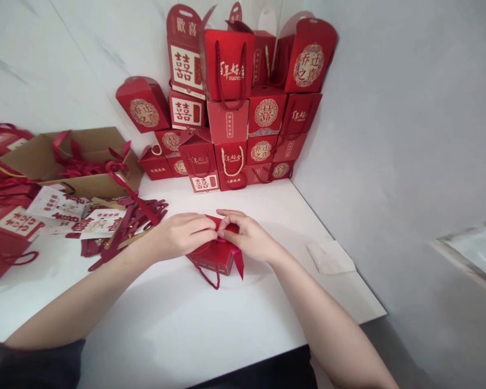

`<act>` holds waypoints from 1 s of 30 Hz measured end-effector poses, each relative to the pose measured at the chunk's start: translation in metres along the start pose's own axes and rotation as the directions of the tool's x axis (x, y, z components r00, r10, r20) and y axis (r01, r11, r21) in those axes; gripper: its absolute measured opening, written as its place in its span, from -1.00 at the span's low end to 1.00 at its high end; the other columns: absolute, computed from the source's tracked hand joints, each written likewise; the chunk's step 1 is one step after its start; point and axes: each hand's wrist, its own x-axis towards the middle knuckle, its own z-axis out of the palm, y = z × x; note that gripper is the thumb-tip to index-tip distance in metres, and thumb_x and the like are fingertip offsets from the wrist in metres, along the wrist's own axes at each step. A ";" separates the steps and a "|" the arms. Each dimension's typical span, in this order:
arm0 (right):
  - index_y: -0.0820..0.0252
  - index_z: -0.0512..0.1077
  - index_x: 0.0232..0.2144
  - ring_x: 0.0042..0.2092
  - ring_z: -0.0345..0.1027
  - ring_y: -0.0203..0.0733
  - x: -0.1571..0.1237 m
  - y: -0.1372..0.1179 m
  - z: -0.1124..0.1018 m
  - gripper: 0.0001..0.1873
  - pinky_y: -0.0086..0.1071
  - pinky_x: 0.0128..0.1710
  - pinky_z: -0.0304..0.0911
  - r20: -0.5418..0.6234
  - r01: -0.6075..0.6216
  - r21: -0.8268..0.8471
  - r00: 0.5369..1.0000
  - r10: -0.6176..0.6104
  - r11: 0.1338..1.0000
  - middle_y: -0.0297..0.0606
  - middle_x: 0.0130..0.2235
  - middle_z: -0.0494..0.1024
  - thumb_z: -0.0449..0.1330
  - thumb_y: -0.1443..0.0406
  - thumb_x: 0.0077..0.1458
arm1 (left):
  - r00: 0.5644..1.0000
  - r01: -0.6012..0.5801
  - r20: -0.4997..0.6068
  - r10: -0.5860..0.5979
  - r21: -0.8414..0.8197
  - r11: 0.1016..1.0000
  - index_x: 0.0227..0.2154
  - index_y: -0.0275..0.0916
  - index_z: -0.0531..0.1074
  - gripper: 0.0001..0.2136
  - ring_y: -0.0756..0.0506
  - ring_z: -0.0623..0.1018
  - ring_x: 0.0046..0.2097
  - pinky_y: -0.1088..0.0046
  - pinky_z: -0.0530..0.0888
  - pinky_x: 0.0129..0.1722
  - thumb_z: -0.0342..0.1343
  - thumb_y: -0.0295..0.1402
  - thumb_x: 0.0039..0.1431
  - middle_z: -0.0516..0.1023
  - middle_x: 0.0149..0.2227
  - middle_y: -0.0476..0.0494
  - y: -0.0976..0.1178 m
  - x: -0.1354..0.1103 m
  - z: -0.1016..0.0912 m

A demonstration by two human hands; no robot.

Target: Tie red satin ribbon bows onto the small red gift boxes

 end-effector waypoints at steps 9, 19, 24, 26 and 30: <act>0.10 0.46 -0.24 0.26 0.14 -0.12 0.002 0.003 -0.004 -0.77 -0.14 0.23 0.04 0.026 -0.012 0.048 1.000 0.011 0.999 -0.19 0.10 0.44 0.05 0.16 0.25 | 0.987 0.156 0.004 -0.162 -0.299 0.942 -0.34 -0.21 0.48 -0.83 0.00 0.51 -0.25 0.52 0.42 -0.19 -0.01 -0.48 0.23 0.52 -0.29 -0.09 -0.013 -0.005 0.002; 0.19 0.49 -0.42 0.11 0.34 -0.06 0.004 0.009 -0.001 -0.87 -0.22 0.13 0.16 -0.021 -0.075 0.173 0.997 0.080 0.982 -0.13 0.10 0.44 0.28 0.23 0.04 | 0.955 0.287 0.023 -0.294 -0.300 0.910 -0.34 -0.26 0.37 -0.93 -0.03 0.45 -0.28 0.46 0.37 -0.25 0.07 -0.37 0.20 0.49 -0.32 -0.10 -0.010 -0.001 -0.002; 0.18 0.48 -0.43 0.09 0.35 -0.07 0.002 0.004 -0.003 -0.87 -0.19 0.11 0.15 -0.012 -0.105 0.137 0.994 0.107 0.985 -0.12 0.12 0.42 0.25 0.24 0.07 | 0.875 0.482 0.200 -0.442 -0.261 0.836 -0.50 -0.25 0.40 -0.65 -0.04 0.39 -0.33 0.45 0.28 -0.32 0.17 -0.02 0.04 0.43 -0.43 -0.05 -0.012 0.002 -0.021; 0.18 0.47 -0.43 0.11 0.33 -0.08 0.002 0.003 -0.004 -0.88 -0.20 0.11 0.15 -0.002 -0.097 0.119 0.995 0.098 0.988 -0.12 0.13 0.41 0.24 0.25 0.08 | 0.799 0.597 0.325 -0.506 -0.333 0.730 -0.52 -0.25 0.42 -0.61 -0.01 0.36 -0.40 0.48 0.26 -0.38 0.12 0.03 0.07 0.41 -0.49 -0.01 -0.012 0.000 -0.024; 0.17 0.47 -0.41 0.11 0.33 -0.10 0.001 0.002 -0.004 -0.91 -0.20 0.10 0.16 0.002 -0.078 0.087 0.997 0.078 0.993 -0.12 0.13 0.40 0.23 0.27 0.09 | 0.636 0.771 0.513 -0.576 -0.457 0.444 -0.49 -0.27 0.48 -0.58 0.04 0.29 -0.50 0.51 0.20 -0.50 -0.01 0.00 0.18 0.35 -0.58 0.02 -0.012 -0.002 -0.021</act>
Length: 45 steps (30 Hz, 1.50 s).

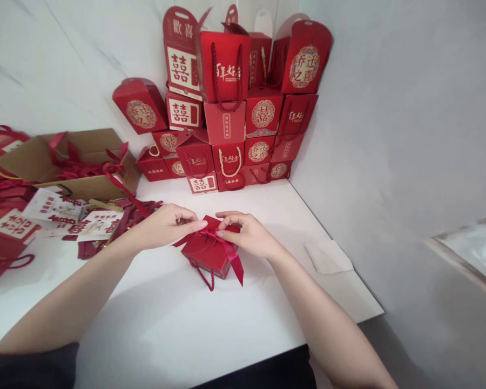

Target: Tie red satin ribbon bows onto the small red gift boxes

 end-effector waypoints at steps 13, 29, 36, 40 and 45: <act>0.18 0.40 -0.48 0.06 0.36 -0.11 -0.005 -0.006 -0.013 -0.80 -0.17 0.10 0.15 0.032 -0.014 0.001 0.999 0.014 1.000 -0.18 0.16 0.36 0.19 0.21 0.13 | 0.986 0.090 0.148 -0.078 -0.075 0.993 -0.41 -0.23 0.56 -0.74 0.01 0.40 -0.41 0.53 0.29 -0.41 0.16 -0.13 0.06 0.53 -0.46 -0.02 0.005 -0.004 -0.013; 0.15 0.43 -0.35 0.03 0.36 -0.09 -0.006 -0.004 -0.033 -0.74 -0.15 0.10 0.14 0.099 -0.055 -0.162 0.993 0.072 0.985 -0.19 -0.02 0.52 0.13 0.09 0.17 | 0.982 -0.176 0.098 0.159 0.194 0.965 -0.16 -0.11 0.55 -0.76 0.01 0.40 -0.32 0.54 0.31 -0.30 0.08 -0.30 0.13 0.39 -0.32 -0.03 0.011 -0.009 -0.020; 0.16 0.39 -0.19 -0.09 0.38 -0.16 0.003 0.008 -0.017 -0.67 -0.21 -0.02 0.25 -0.075 0.010 -0.095 0.997 -0.017 0.995 -0.21 -0.14 0.52 0.05 0.05 0.22 | 0.896 -0.306 0.340 0.286 0.008 0.952 -0.34 -0.14 0.59 -0.78 0.02 0.42 -0.30 0.56 0.32 -0.26 0.04 -0.48 0.11 0.42 -0.33 -0.05 0.015 -0.017 -0.032; 0.08 0.35 -0.07 0.10 0.28 -0.12 0.002 0.005 -0.008 -0.72 -0.15 0.13 0.15 -0.156 0.124 -0.192 0.975 -0.155 0.973 -0.19 0.05 0.43 0.09 0.13 0.22 | 0.966 -0.221 0.168 0.195 0.152 0.963 -0.32 -0.19 0.48 -0.88 0.03 0.40 -0.35 0.54 0.30 -0.31 0.07 -0.34 0.12 0.44 -0.36 0.00 0.013 -0.019 -0.039; 0.07 0.36 -0.12 0.22 0.12 -0.06 -0.004 -0.004 0.005 -0.77 -0.09 0.20 0.07 -0.066 0.344 -0.428 0.910 -0.408 0.836 -0.16 0.15 0.34 0.11 0.36 0.15 | 0.983 -0.156 0.131 0.126 0.253 0.955 -0.30 -0.18 0.42 -0.75 0.01 0.39 -0.37 0.52 0.26 -0.35 0.14 -0.11 0.07 0.41 -0.40 0.03 0.012 -0.015 -0.033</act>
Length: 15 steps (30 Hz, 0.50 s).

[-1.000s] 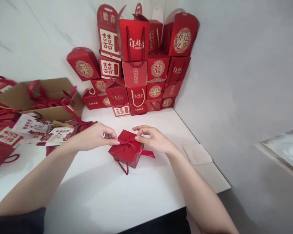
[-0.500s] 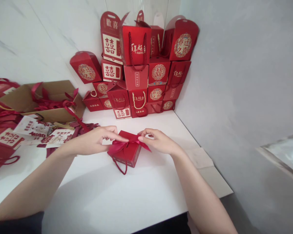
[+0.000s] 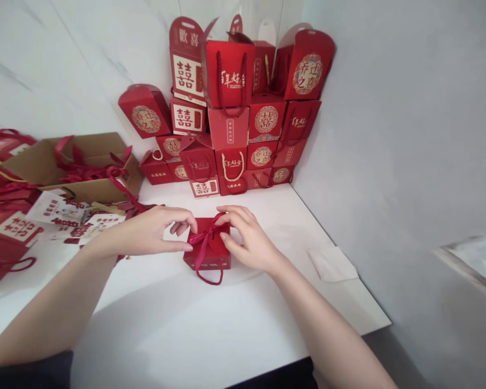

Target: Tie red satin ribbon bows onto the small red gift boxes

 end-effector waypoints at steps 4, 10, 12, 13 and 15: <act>0.07 0.28 0.00 0.17 0.19 -0.06 -0.002 0.000 0.007 -0.62 -0.05 0.18 0.10 0.020 0.041 -0.091 0.999 -0.040 0.995 -0.15 0.12 0.37 0.04 0.45 0.13 | 0.997 0.075 -0.018 -0.075 -0.015 0.997 -0.32 -0.18 0.36 -0.73 0.02 0.37 -0.42 0.53 0.22 -0.42 0.18 -0.11 0.02 0.37 -0.45 0.07 0.002 0.004 0.011; 0.08 0.27 0.01 0.03 0.30 -0.05 -0.002 0.011 0.009 -0.69 -0.10 0.05 0.26 -0.019 -0.001 -0.094 1.000 -0.001 0.996 -0.13 -0.04 0.43 0.03 0.37 0.20 | 0.997 0.082 -0.001 -0.082 -0.083 0.993 -0.32 -0.16 0.34 -0.81 0.04 0.31 -0.48 0.55 0.22 -0.44 0.16 -0.21 0.05 0.28 -0.52 0.11 0.002 0.005 0.011; 0.08 0.29 -0.02 0.01 0.30 -0.05 -0.001 0.012 0.008 -0.71 -0.10 0.03 0.26 -0.020 0.005 -0.110 1.000 -0.007 0.994 -0.13 -0.06 0.44 0.03 0.37 0.21 | 0.996 0.094 0.011 -0.094 -0.085 0.992 -0.33 -0.16 0.35 -0.80 0.03 0.30 -0.48 0.55 0.21 -0.45 0.17 -0.21 0.03 0.29 -0.52 0.10 0.002 0.004 0.010; 0.08 0.29 -0.02 0.01 0.30 -0.04 -0.001 0.011 0.008 -0.71 -0.09 0.03 0.26 -0.019 0.008 -0.122 1.000 -0.010 0.993 -0.13 -0.07 0.44 0.03 0.37 0.21 | 0.995 0.105 0.009 -0.104 -0.082 0.991 -0.33 -0.17 0.36 -0.79 0.03 0.30 -0.49 0.54 0.21 -0.45 0.17 -0.20 0.02 0.30 -0.51 0.10 0.002 0.004 0.010; 0.08 0.29 -0.03 0.01 0.30 -0.01 -0.001 0.010 0.008 -0.72 -0.07 0.01 0.25 -0.015 0.017 -0.145 1.000 -0.020 0.989 -0.13 -0.07 0.45 0.03 0.37 0.21 | 0.993 0.118 -0.003 -0.119 -0.078 0.990 -0.34 -0.18 0.37 -0.78 0.03 0.30 -0.49 0.53 0.20 -0.46 0.16 -0.16 0.03 0.31 -0.51 0.08 0.001 0.004 0.011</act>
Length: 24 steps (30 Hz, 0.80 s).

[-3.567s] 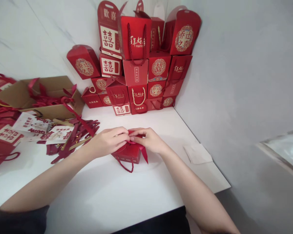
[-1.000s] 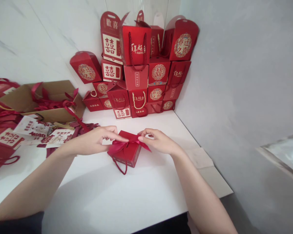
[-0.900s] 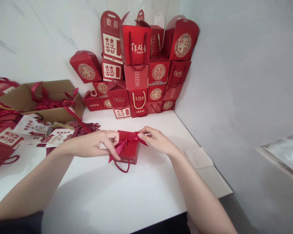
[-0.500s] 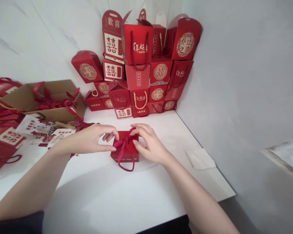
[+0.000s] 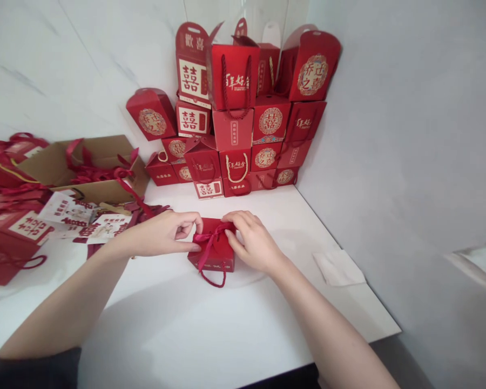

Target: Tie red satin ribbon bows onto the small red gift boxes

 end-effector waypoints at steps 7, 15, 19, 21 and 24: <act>0.09 0.32 -0.08 -0.03 0.32 -0.03 0.002 -0.002 -0.001 -0.76 -0.10 -0.02 0.23 -0.005 0.012 -0.026 1.000 -0.012 1.000 -0.16 -0.10 0.48 0.05 0.38 0.20 | 0.999 -0.018 0.048 0.024 -0.119 0.993 -0.40 -0.21 0.40 -0.83 0.04 0.27 -0.51 0.54 0.20 -0.48 0.11 -0.21 0.07 0.30 -0.55 0.07 -0.002 0.006 0.007; 0.07 0.45 -0.21 -0.09 0.36 -0.07 0.002 0.006 -0.001 -0.86 -0.15 -0.06 0.23 -0.096 -0.030 -0.044 0.995 0.026 0.999 -0.20 -0.18 0.53 0.10 0.30 0.22 | 0.991 0.101 0.123 -0.046 -0.491 0.865 -0.46 -0.27 0.50 -0.72 0.05 0.21 -0.53 0.49 0.17 -0.51 0.14 -0.11 0.06 0.31 -0.58 0.02 -0.005 0.014 0.004; 0.06 0.48 -0.31 -0.17 0.39 -0.09 0.001 0.010 -0.009 -0.91 -0.15 -0.10 0.21 -0.115 0.050 -0.115 0.991 -0.063 0.992 -0.23 -0.24 0.58 0.16 0.25 0.20 | 0.985 0.167 0.046 -0.169 -0.527 0.833 -0.52 -0.25 0.43 -0.70 0.05 0.08 -0.58 0.47 0.08 -0.56 0.11 -0.09 0.09 0.14 -0.64 0.06 -0.012 0.019 0.004; 0.07 0.46 -0.33 -0.21 0.40 -0.12 0.000 0.008 -0.014 -0.92 -0.19 -0.14 0.23 -0.028 0.128 -0.092 0.991 -0.131 0.988 -0.24 -0.28 0.58 0.16 0.25 0.20 | 0.981 0.178 0.027 -0.192 -0.522 0.834 -0.51 -0.24 0.41 -0.69 0.06 0.10 -0.57 0.48 0.07 -0.56 0.10 -0.07 0.09 0.14 -0.62 0.06 -0.017 0.021 0.006; 0.09 0.41 -0.35 -0.27 0.40 -0.17 -0.001 0.001 -0.019 -0.90 -0.24 -0.18 0.24 0.107 0.180 -0.037 0.979 -0.175 0.983 -0.27 -0.33 0.56 0.12 0.27 0.22 | 0.981 0.195 0.105 -0.164 -0.510 0.838 -0.43 -0.25 0.41 -0.69 0.05 0.22 -0.51 0.51 0.14 -0.52 0.15 -0.06 0.03 0.30 -0.52 0.02 -0.024 0.023 0.008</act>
